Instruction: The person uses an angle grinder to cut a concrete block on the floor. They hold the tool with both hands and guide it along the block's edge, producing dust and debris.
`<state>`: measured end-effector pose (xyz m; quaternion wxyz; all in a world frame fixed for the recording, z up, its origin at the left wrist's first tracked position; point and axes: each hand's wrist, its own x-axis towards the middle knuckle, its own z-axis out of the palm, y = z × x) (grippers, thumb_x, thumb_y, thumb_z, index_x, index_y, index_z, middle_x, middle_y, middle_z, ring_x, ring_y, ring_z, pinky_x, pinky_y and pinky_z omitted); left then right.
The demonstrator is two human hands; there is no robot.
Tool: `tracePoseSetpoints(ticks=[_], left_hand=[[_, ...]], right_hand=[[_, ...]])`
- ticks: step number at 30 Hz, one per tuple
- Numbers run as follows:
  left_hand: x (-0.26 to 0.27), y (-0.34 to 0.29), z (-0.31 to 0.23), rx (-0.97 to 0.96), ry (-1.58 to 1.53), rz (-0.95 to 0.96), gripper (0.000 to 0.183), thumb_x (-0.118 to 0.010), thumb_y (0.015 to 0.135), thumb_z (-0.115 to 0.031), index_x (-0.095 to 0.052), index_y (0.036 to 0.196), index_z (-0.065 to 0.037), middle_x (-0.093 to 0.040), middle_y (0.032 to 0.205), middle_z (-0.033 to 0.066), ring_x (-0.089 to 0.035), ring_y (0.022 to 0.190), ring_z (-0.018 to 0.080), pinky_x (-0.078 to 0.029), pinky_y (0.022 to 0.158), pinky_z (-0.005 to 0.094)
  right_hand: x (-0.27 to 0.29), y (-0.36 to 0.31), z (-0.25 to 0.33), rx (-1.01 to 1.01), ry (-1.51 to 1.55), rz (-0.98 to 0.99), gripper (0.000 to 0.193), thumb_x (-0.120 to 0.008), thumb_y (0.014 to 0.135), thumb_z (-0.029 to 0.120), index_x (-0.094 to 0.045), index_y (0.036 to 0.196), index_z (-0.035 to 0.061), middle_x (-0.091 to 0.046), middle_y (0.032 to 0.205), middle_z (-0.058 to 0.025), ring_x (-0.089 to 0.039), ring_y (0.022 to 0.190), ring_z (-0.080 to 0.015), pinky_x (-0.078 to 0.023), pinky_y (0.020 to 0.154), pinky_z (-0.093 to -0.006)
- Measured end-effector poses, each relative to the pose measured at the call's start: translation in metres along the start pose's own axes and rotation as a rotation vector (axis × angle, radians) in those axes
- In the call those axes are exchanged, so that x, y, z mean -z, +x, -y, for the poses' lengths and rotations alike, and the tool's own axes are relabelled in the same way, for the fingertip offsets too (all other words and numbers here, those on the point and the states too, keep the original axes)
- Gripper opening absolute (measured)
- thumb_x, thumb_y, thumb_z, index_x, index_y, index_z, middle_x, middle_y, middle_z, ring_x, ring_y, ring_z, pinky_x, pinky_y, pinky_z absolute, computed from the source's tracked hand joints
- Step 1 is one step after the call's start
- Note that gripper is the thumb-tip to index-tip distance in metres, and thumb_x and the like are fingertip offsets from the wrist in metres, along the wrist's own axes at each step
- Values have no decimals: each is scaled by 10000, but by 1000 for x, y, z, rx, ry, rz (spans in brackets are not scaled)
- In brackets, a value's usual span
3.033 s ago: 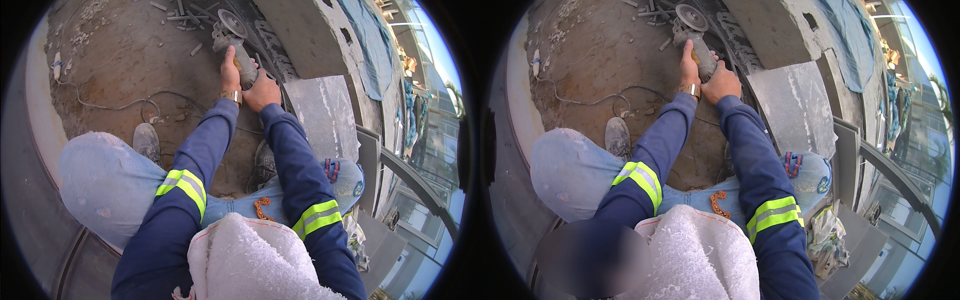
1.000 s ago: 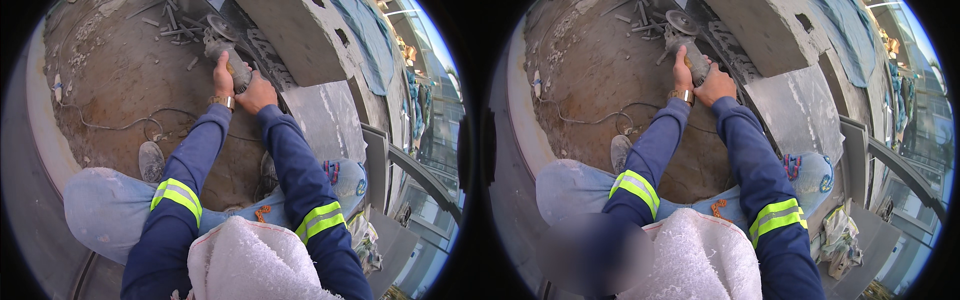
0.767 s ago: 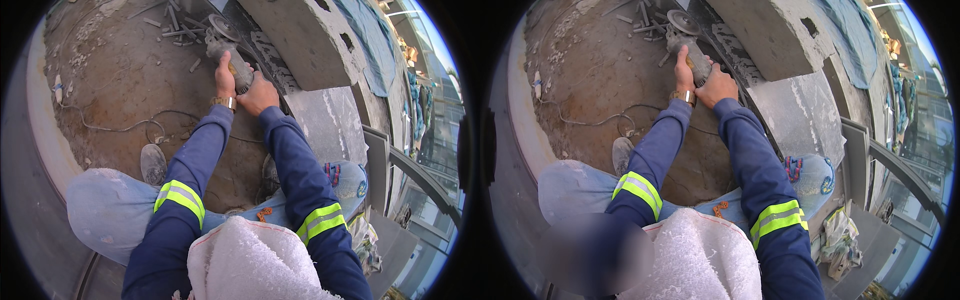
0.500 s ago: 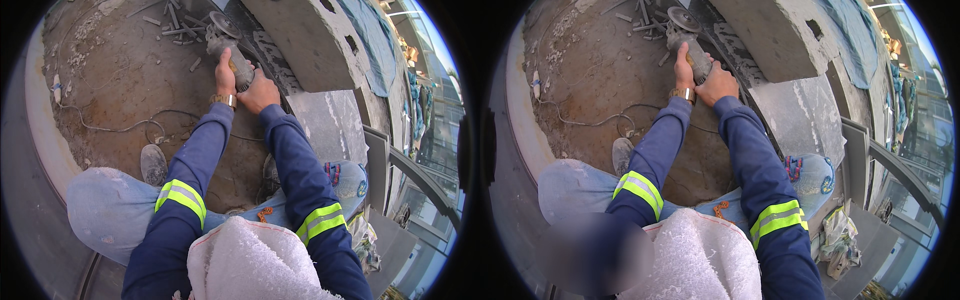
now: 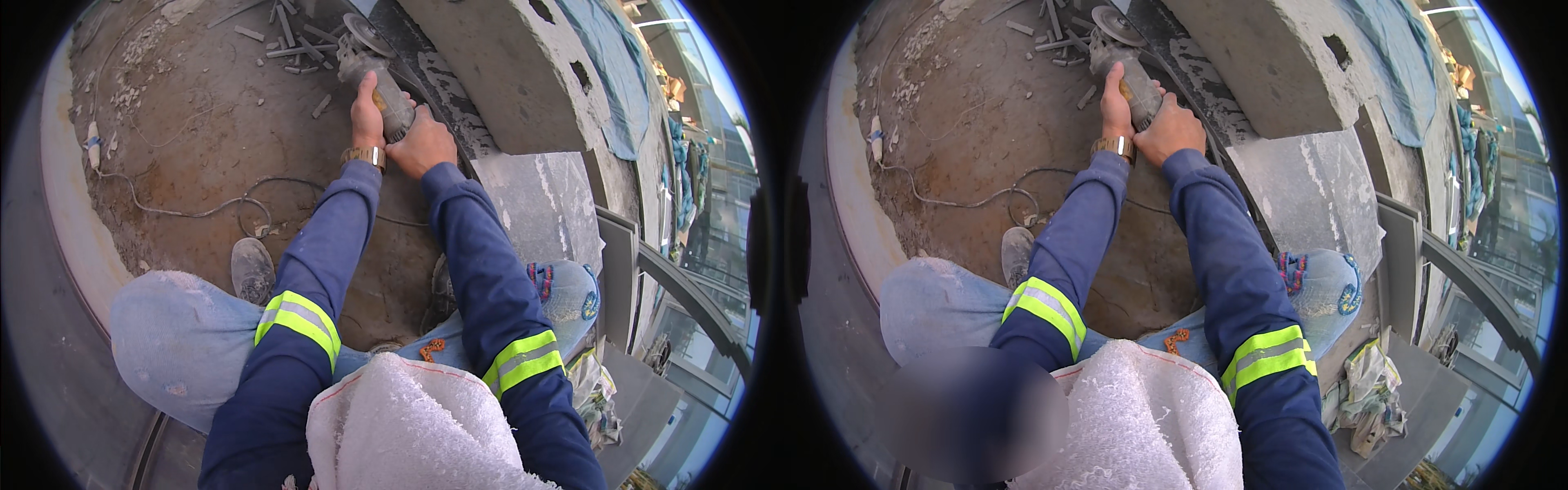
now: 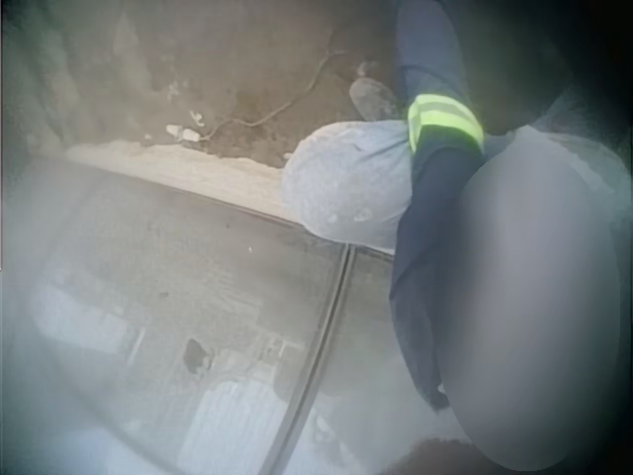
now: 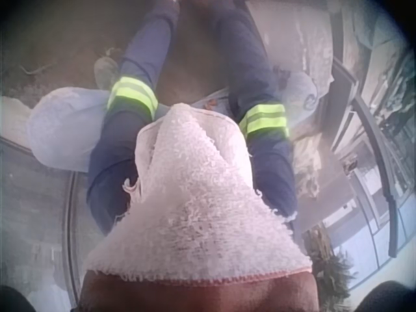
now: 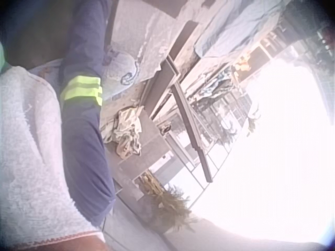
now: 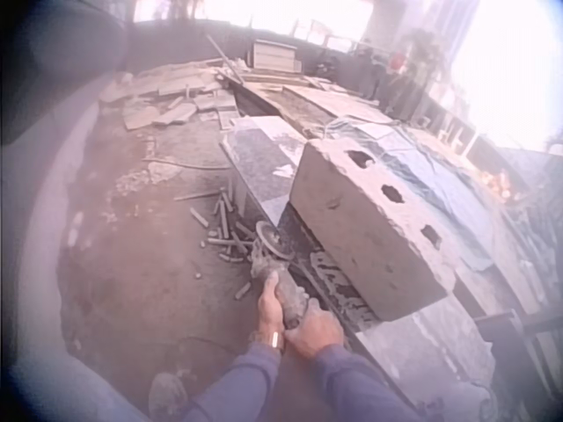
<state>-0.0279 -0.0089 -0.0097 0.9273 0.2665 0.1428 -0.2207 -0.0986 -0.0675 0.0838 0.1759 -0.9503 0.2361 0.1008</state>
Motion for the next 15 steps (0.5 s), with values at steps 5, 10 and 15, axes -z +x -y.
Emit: tracePoseSetpoints(ticks=[5,10,15], left_hand=[[-2,5,-1,-2,-2,13,589,-556,942,-545,-580,1038,36,-657,846,188,-682,723,302,-586,678,416],[1,11,-3,32,26,12,634,-536,930,-588,-587,1050,32,-666,895,203,-683,773,312,-587,734,428],[1,10,-3,52,-33,22,672,-498,932,-629,-579,1060,26,-662,903,213,-675,787,335,-582,741,445]], right_hand=[[1,2,-1,2,14,-5,702,-811,670,343,-552,1210,-23,-696,1059,-274,-678,1017,-413,-538,909,-467],[0,7,0,16,24,-11,693,-788,687,358,-554,1218,-21,-695,1080,-264,-677,1033,-405,-536,923,-454],[-4,8,-3,6,45,-11,683,-777,703,368,-555,1221,-18,-692,1091,-266,-676,1046,-402,-531,940,-450]])
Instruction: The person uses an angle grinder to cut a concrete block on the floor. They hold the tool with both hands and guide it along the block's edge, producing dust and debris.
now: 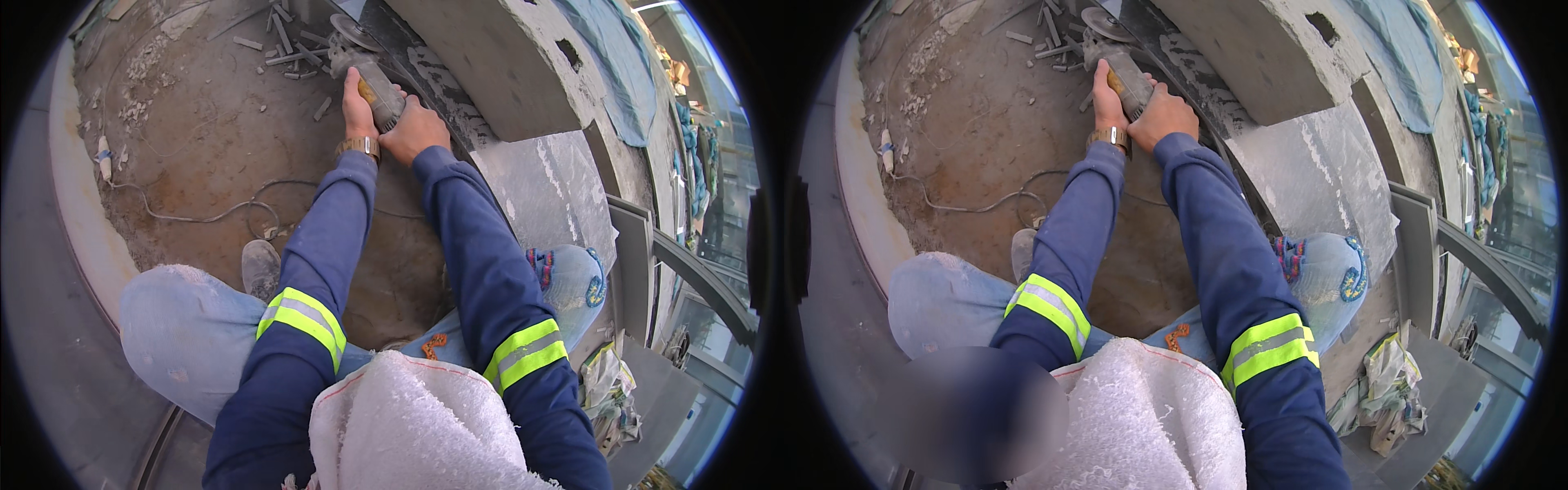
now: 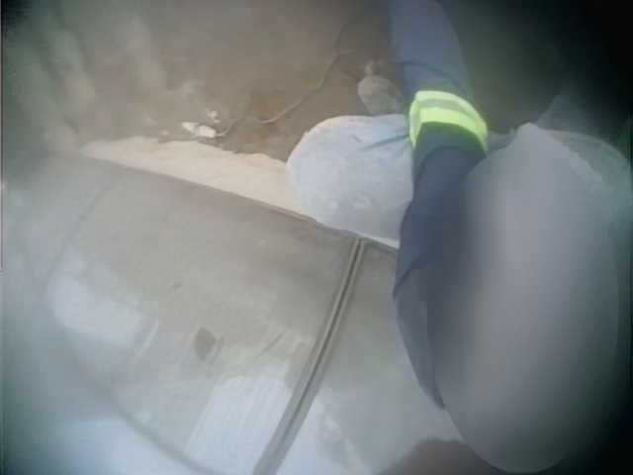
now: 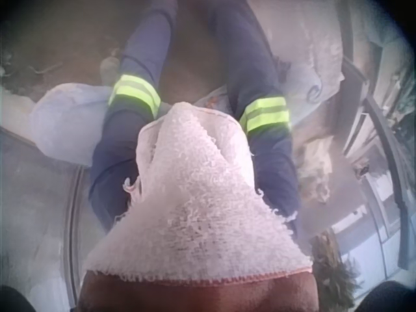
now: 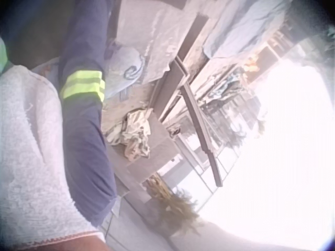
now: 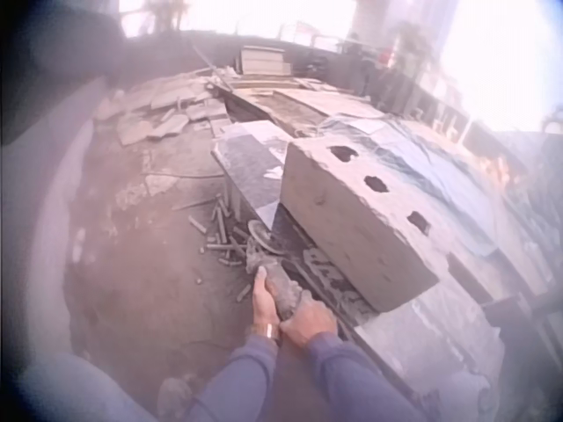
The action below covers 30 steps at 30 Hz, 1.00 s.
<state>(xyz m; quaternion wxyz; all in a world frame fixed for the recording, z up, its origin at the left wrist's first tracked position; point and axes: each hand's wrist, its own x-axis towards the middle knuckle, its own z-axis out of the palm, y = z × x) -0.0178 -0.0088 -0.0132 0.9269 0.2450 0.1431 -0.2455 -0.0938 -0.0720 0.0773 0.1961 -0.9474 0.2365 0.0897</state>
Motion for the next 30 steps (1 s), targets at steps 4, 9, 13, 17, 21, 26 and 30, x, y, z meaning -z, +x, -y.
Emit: tracePoseSetpoints(ticks=[4,9,13,17,21,26,30], left_hand=[[1,2,-1,7,-11,-33,659,-507,930,-629,-571,1056,15,-655,874,211,-668,739,341,-577,702,451],[2,2,2,-69,53,-45,633,-504,934,-613,-576,1064,3,-660,857,217,-666,706,348,-576,680,452],[-3,-5,9,-104,82,-70,614,-504,936,-599,-594,1019,3,-672,856,214,-672,719,354,-576,698,448],[1,-6,12,-74,50,-37,620,-513,934,-604,-598,1010,5,-678,876,220,-676,742,346,-580,729,439],[1,-13,9,-47,22,-77,619,-525,933,-611,-594,1025,-3,-678,862,213,-673,728,344,-576,724,440],[-2,-18,15,-102,79,-58,607,-516,959,-587,-576,1083,4,-674,818,206,-673,661,335,-572,649,443],[-2,-20,16,-88,47,-69,586,-522,960,-576,-596,1038,-1,-677,802,197,-674,661,324,-570,647,432]], right_hand=[[0,0,0,2,-22,31,690,-755,731,384,-538,1275,20,-691,1125,-236,-678,1065,-374,-533,955,-427],[6,-8,-1,7,-21,38,724,-765,727,402,-530,1298,24,-690,1132,-236,-680,1064,-370,-535,955,-419],[10,-13,-7,14,-28,30,741,-773,722,405,-524,1304,21,-689,1137,-231,-679,1068,-364,-536,955,-418],[1,-10,-15,26,-36,15,743,-784,701,421,-546,1256,-12,-689,1117,-256,-670,1074,-389,-523,962,-450],[2,-14,-11,39,-37,39,748,-790,691,409,-542,1256,-14,-685,1130,-254,-668,1076,-387,-523,961,-450],[9,-21,-12,2,-73,73,799,-797,707,421,-500,1346,43,-690,1152,-218,-668,1097,-361,-523,976,-427],[9,-25,-12,-2,-82,60,816,-802,699,443,-503,1353,57,-683,1169,-220,-659,1116,-363,-516,987,-427]])
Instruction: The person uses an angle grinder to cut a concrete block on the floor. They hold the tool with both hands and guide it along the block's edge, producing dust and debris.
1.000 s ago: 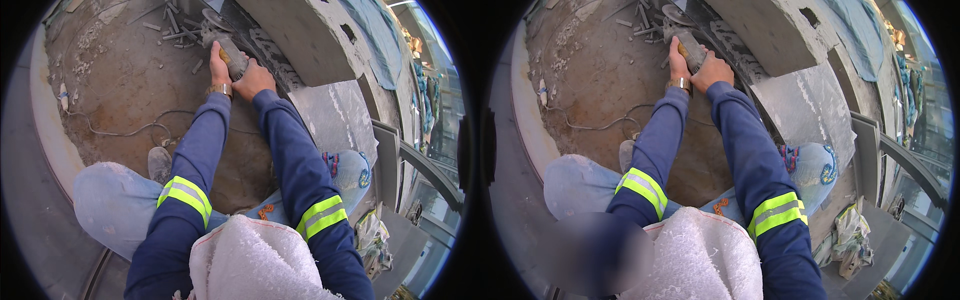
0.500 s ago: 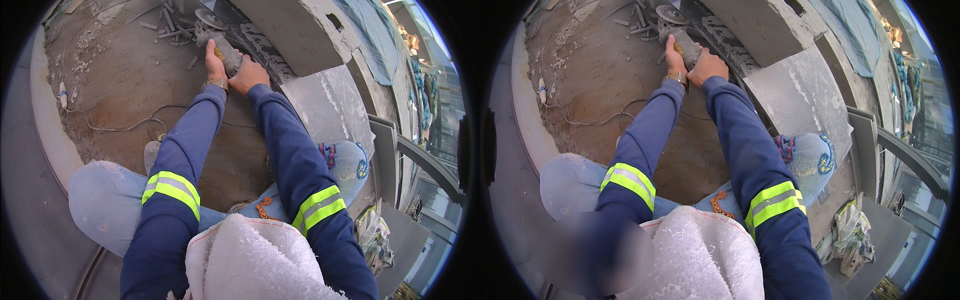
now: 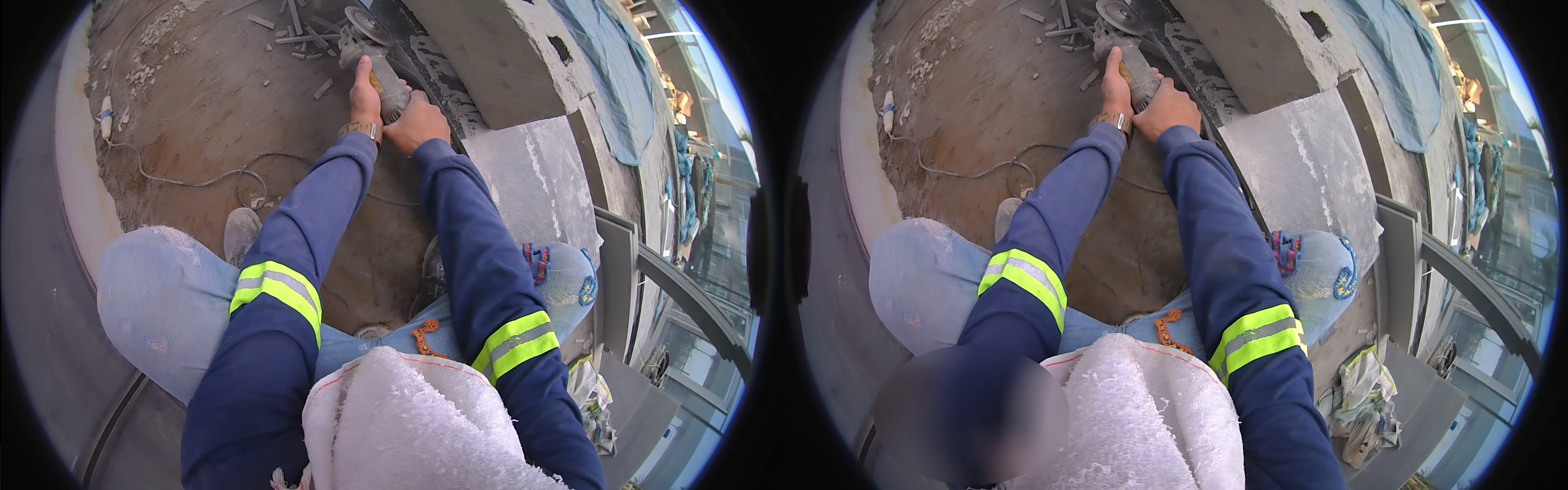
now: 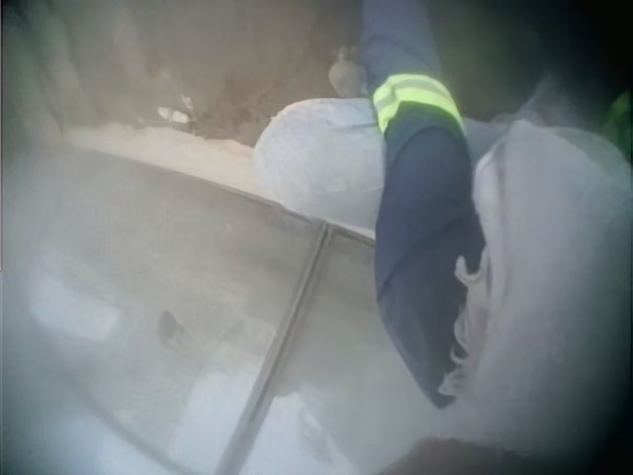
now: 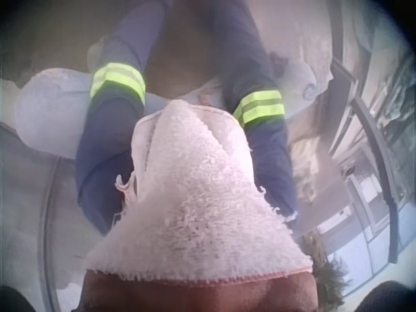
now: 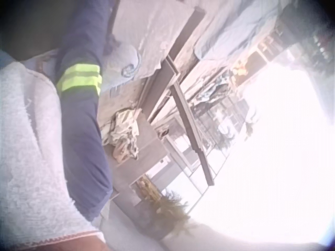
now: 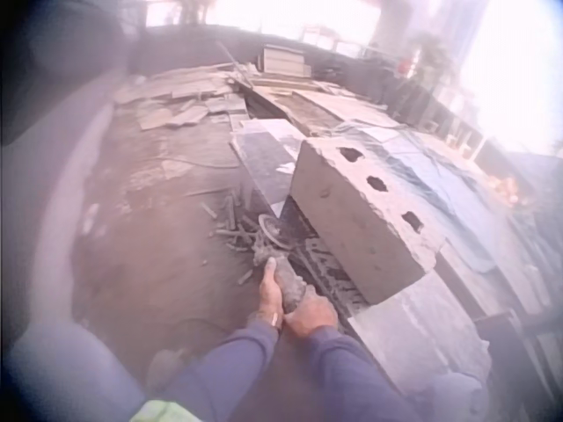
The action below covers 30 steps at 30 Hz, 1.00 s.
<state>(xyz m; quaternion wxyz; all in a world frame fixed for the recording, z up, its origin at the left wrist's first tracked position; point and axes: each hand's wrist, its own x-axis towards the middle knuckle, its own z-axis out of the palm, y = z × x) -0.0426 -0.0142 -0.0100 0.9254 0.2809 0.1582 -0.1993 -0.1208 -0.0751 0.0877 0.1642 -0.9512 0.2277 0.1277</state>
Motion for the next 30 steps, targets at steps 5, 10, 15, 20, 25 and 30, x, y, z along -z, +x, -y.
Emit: tracePoseSetpoints(ticks=[5,10,15,20,25,30], left_hand=[[2,-2,2,-15,32,2,602,-518,954,-594,-604,1013,-1,-680,793,193,-677,664,323,-574,649,430],[4,-1,5,-14,30,15,612,-515,953,-599,-603,1029,2,-684,813,199,-680,672,323,-575,653,432],[6,2,7,13,-15,24,617,-519,949,-601,-603,1036,4,-683,819,198,-682,679,325,-576,657,432],[6,-2,11,7,21,21,626,-520,935,-624,-602,1002,-6,-674,853,195,-679,714,330,-586,693,447],[2,-11,9,-6,12,16,607,-524,953,-593,-613,1020,3,-682,808,183,-678,671,313,-573,656,424],[2,-17,8,3,7,-2,601,-517,960,-586,-614,1029,3,-682,809,183,-679,677,317,-572,665,425]], right_hand=[[-2,-2,-3,22,7,-13,798,-798,701,452,-520,1312,21,-688,1144,-236,-666,1093,-379,-517,981,-437],[0,-4,-5,26,5,-15,783,-794,704,450,-530,1300,16,-687,1145,-241,-664,1090,-385,-518,972,-443],[1,-8,-3,26,11,-23,765,-784,710,427,-530,1305,18,-684,1152,-245,-662,1093,-387,-515,974,-444],[-3,-5,-11,48,15,-43,786,-803,677,416,-537,1281,-11,-685,1133,-261,-666,1074,-401,-525,950,-453],[-4,-8,-13,51,28,-48,807,-818,658,415,-539,1273,-26,-686,1122,-268,-666,1069,-405,-528,942,-455],[-2,-15,-12,55,42,-39,799,-821,657,403,-540,1269,-26,-682,1129,-269,-660,1083,-405,-523,953,-452]])
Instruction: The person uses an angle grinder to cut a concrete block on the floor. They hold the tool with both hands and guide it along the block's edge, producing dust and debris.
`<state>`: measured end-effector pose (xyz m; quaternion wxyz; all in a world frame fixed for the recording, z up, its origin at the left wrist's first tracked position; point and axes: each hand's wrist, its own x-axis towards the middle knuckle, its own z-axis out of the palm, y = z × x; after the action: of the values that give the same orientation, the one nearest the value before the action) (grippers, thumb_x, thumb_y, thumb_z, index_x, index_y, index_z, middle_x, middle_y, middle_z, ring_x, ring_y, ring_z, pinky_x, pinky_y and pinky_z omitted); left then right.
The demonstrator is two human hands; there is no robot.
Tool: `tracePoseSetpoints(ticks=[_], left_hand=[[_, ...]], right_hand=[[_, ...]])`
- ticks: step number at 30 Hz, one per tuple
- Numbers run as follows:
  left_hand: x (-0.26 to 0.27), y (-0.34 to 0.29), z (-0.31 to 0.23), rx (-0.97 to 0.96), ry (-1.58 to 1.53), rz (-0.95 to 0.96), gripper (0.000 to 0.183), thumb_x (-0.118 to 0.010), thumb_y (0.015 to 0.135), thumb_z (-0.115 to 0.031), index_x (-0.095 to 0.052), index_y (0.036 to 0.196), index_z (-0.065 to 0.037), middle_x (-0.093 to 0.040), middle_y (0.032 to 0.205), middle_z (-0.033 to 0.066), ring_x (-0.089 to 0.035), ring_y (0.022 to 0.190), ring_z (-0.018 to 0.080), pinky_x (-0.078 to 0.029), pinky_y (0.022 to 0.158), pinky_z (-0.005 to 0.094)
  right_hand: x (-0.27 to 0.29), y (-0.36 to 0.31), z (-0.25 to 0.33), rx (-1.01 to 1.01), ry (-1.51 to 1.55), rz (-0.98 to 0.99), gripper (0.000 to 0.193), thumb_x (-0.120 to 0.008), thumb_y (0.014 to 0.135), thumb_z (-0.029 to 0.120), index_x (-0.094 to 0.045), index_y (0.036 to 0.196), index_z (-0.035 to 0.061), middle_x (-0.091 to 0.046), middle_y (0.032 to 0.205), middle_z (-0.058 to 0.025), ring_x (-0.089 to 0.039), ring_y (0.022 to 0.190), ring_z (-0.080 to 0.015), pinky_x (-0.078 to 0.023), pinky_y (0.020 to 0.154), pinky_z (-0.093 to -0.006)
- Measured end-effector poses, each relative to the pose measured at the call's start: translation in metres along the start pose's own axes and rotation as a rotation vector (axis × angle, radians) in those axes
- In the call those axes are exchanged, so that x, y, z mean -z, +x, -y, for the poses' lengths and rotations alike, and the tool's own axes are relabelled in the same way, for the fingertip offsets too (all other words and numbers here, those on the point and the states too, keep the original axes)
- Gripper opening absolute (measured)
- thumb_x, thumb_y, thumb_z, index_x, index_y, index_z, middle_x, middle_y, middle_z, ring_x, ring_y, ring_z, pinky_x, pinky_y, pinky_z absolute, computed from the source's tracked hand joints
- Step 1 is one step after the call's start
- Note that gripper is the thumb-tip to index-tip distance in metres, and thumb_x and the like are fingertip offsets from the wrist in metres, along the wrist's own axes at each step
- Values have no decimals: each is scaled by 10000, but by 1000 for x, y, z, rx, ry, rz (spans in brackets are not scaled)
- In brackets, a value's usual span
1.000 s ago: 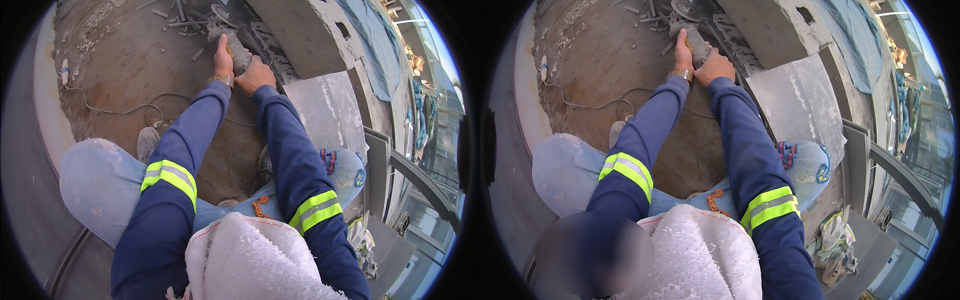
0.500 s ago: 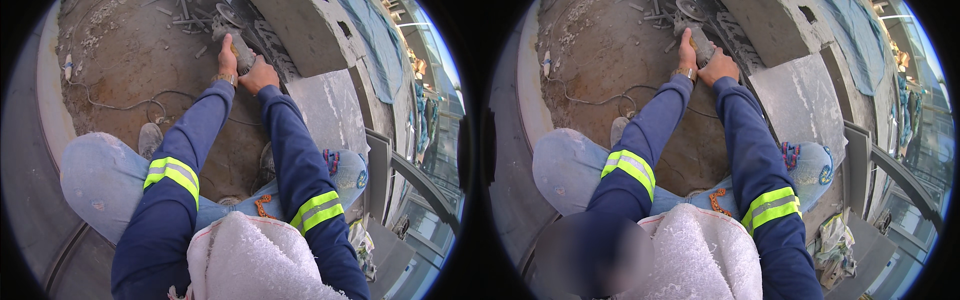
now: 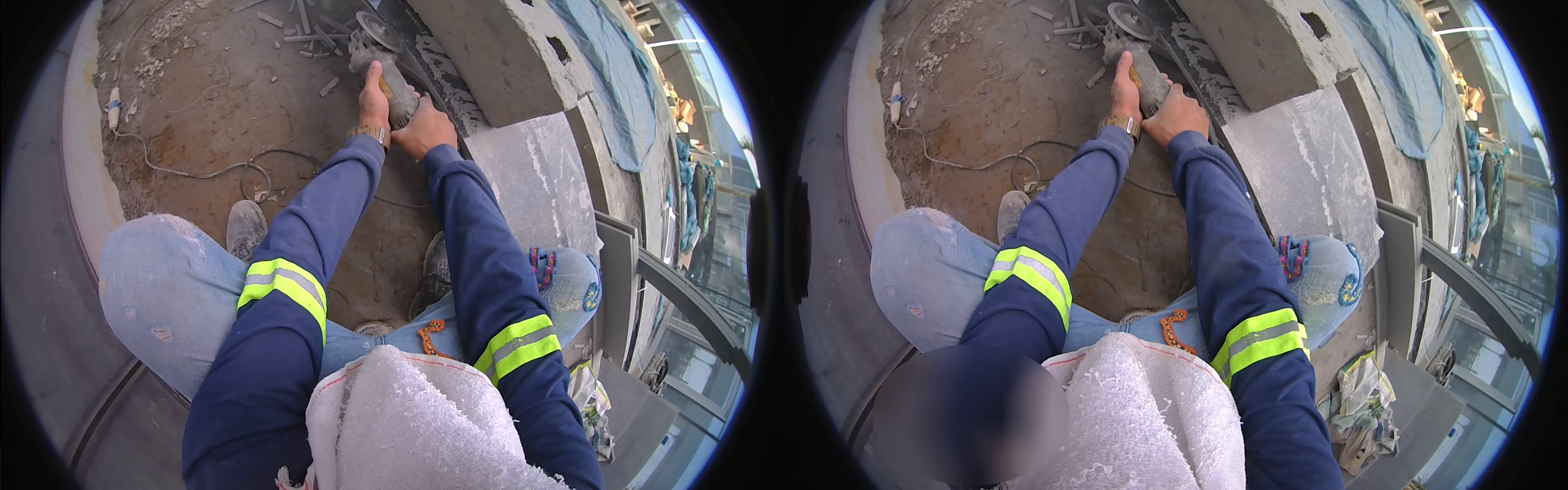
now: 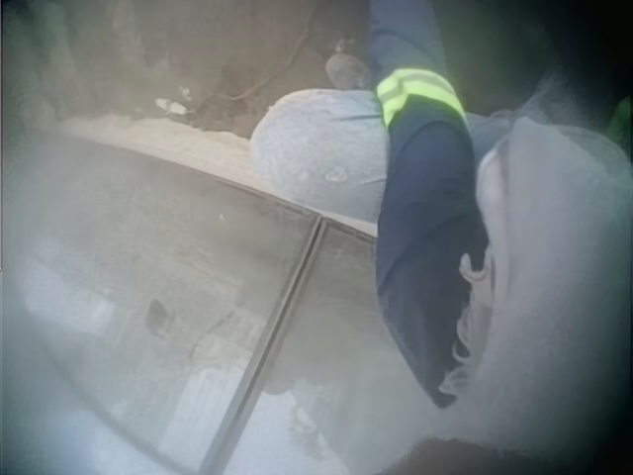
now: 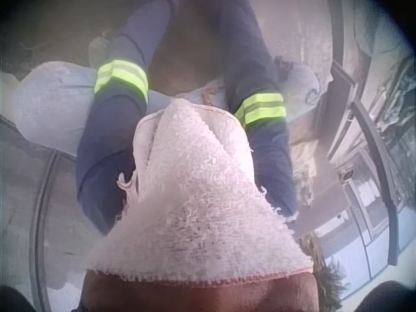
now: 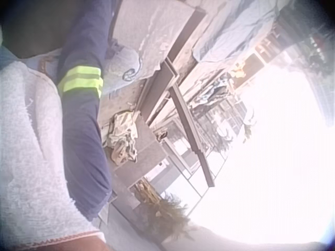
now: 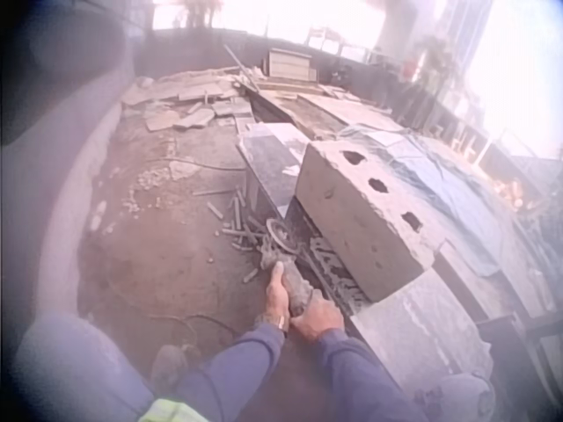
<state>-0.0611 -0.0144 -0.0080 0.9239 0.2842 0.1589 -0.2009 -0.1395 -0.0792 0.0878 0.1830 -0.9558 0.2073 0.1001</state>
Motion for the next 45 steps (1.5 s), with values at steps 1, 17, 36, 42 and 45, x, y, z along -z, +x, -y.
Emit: tracePoseSetpoints(ticks=[1,17,36,42,45], left_hand=[[-1,-1,1,4,5,2,602,-516,960,-586,-613,1036,4,-683,812,184,-679,680,318,-572,666,426],[2,-7,-3,45,11,36,602,-539,951,-595,-603,1067,-8,-683,838,190,-684,704,325,-575,679,436],[1,8,-10,74,-12,34,604,-535,954,-598,-607,1038,-4,-684,826,190,-685,691,322,-579,675,434],[3,14,-12,74,-7,40,618,-534,952,-601,-605,1042,6,-685,838,194,-687,701,327,-582,676,436],[4,17,-14,67,0,44,623,-533,952,-602,-602,1050,10,-683,842,195,-686,701,330,-584,675,437]], right_hand=[[1,-1,-1,-5,2,3,798,-822,657,402,-540,1268,-26,-682,1132,-269,-659,1085,-407,-523,954,-453],[2,-5,-1,-16,-10,21,792,-812,647,365,-532,1263,-45,-676,1141,-277,-658,1085,-408,-521,961,-445],[1,11,7,-30,14,48,799,-825,649,341,-519,1284,-34,-683,1126,-267,-669,1074,-391,-529,954,-441],[1,13,10,-12,6,16,789,-828,648,330,-522,1277,-37,-681,1129,-269,-664,1080,-395,-528,955,-445],[0,16,12,-4,23,10,790,-826,649,334,-522,1277,-36,-677,1139,-273,-659,1087,-402,-525,957,-450]])
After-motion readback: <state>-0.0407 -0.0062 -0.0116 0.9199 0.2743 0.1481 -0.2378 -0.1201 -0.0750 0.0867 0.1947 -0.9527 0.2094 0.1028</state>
